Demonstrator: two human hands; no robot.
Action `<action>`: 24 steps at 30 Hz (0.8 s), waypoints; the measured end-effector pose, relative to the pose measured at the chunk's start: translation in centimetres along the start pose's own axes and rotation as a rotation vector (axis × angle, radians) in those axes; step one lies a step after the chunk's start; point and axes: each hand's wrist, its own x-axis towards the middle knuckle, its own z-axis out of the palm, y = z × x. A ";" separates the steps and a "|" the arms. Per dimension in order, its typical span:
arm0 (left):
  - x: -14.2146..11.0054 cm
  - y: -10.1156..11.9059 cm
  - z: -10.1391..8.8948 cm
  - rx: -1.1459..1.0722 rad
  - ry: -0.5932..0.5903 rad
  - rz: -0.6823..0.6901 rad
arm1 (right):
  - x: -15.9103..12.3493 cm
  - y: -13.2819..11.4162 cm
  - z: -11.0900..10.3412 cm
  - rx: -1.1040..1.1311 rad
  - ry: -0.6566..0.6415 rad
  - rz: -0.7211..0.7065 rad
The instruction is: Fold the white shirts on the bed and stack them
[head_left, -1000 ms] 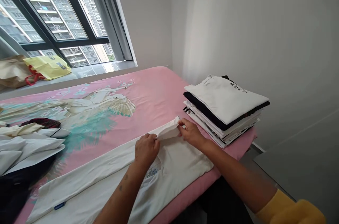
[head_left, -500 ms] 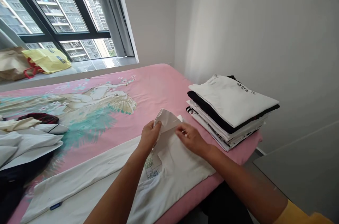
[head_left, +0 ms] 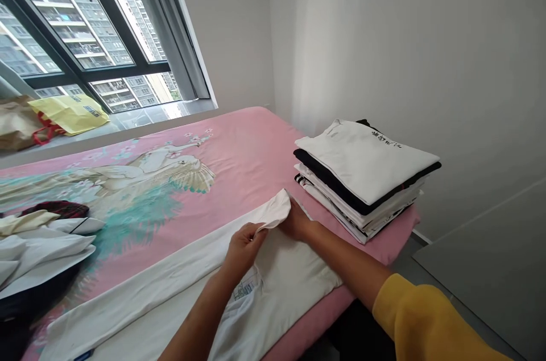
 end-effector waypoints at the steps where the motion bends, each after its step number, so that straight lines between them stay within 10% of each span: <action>1: -0.2 -0.3 0.5 0.046 -0.026 0.012 | 0.2 0.6 0.2 -0.018 -0.009 0.043; 10: -2.2 -0.2 2.0 0.339 -0.163 0.082 | 0.6 3.2 1.8 -0.132 -0.052 0.266; 24: -3.0 -1.1 4.5 0.788 -0.172 0.210 | 0.4 3.5 -2.0 0.110 0.263 0.096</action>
